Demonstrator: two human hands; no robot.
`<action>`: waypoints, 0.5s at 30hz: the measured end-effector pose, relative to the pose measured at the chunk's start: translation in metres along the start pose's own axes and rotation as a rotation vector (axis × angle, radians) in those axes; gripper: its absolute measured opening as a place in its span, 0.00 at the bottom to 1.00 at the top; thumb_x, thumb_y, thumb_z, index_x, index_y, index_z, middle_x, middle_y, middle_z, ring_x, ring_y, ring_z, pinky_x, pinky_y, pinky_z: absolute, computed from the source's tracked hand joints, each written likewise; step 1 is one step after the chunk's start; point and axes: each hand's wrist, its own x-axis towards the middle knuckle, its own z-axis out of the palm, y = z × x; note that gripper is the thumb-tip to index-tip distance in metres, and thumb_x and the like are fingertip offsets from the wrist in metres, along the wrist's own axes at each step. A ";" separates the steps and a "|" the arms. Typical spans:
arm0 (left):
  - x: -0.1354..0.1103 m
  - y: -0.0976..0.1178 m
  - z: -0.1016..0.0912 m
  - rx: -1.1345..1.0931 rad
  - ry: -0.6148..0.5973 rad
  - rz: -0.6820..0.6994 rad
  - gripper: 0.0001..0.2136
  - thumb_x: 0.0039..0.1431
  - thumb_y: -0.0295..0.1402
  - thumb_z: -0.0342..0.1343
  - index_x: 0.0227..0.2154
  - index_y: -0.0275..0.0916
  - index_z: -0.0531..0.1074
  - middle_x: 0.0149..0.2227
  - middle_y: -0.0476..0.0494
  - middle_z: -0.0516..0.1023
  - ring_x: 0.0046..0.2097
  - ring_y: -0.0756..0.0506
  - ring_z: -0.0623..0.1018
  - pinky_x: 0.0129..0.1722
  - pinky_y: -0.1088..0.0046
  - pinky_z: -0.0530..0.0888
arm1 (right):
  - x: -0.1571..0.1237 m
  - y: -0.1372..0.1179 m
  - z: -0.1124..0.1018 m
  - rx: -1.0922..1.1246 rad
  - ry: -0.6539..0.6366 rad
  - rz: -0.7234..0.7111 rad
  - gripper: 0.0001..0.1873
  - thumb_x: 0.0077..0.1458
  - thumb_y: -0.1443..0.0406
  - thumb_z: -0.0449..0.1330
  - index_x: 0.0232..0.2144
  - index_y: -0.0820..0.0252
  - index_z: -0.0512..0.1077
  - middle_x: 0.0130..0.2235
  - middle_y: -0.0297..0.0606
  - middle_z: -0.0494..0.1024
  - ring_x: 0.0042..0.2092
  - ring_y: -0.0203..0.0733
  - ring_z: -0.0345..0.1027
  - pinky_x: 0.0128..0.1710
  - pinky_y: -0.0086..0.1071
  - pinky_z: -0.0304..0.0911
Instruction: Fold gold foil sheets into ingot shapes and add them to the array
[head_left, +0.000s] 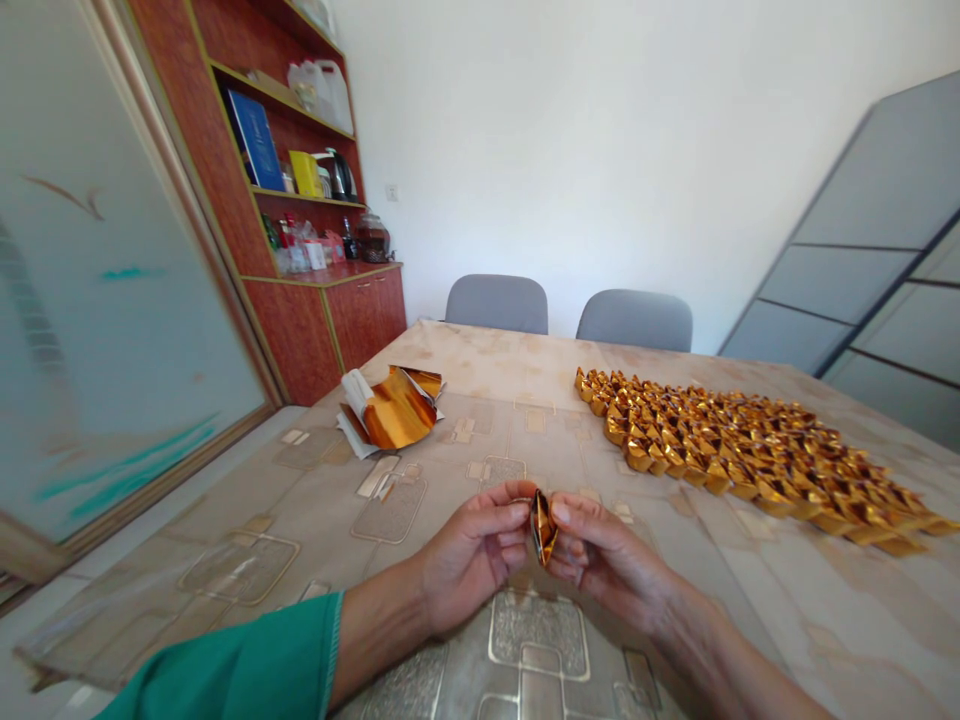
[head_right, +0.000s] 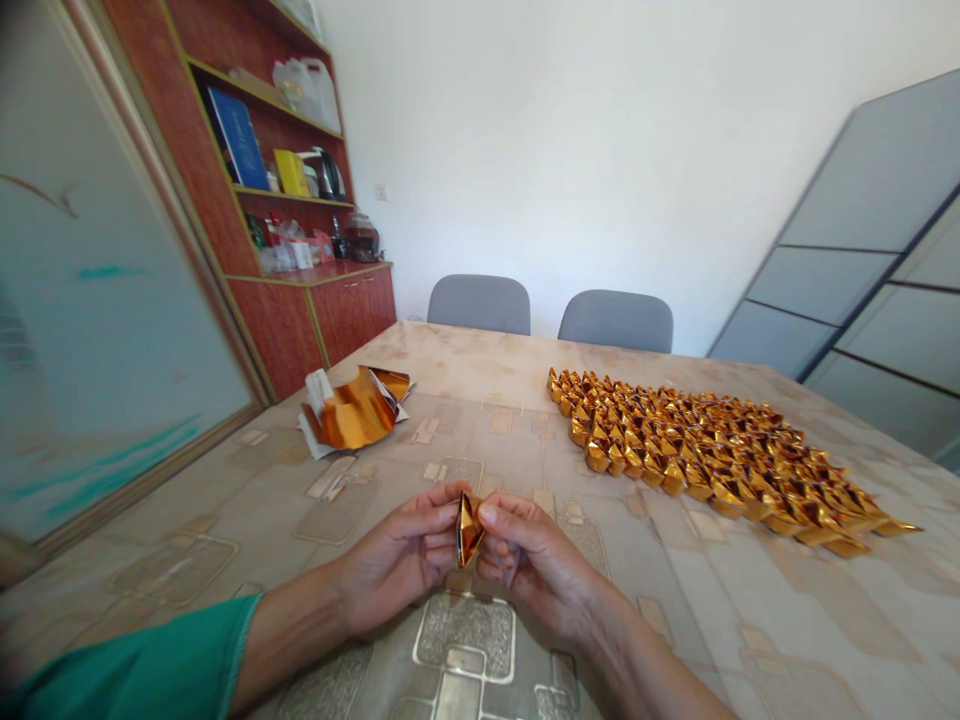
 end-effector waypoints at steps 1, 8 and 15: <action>0.000 0.001 0.000 -0.019 -0.001 -0.005 0.11 0.44 0.21 0.69 0.33 0.31 0.78 0.28 0.47 0.74 0.23 0.58 0.64 0.23 0.83 0.60 | 0.000 -0.001 0.000 0.001 0.000 -0.002 0.17 0.47 0.59 0.72 0.23 0.62 0.69 0.18 0.23 0.58 0.22 0.29 0.43 0.23 0.24 0.47; -0.001 0.007 -0.002 -0.202 -0.113 -0.166 0.10 0.46 0.16 0.63 0.33 0.29 0.77 0.23 0.50 0.71 0.20 0.58 0.63 0.19 0.85 0.60 | 0.000 -0.001 -0.001 -0.033 -0.016 -0.021 0.17 0.48 0.60 0.72 0.22 0.63 0.69 0.19 0.26 0.61 0.23 0.29 0.45 0.23 0.25 0.45; 0.000 0.004 -0.004 -0.167 -0.075 -0.163 0.10 0.47 0.17 0.59 0.34 0.30 0.76 0.23 0.50 0.71 0.19 0.58 0.63 0.18 0.85 0.61 | 0.002 0.003 -0.004 -0.016 -0.003 -0.016 0.15 0.48 0.62 0.71 0.23 0.63 0.70 0.19 0.25 0.60 0.22 0.28 0.43 0.23 0.25 0.43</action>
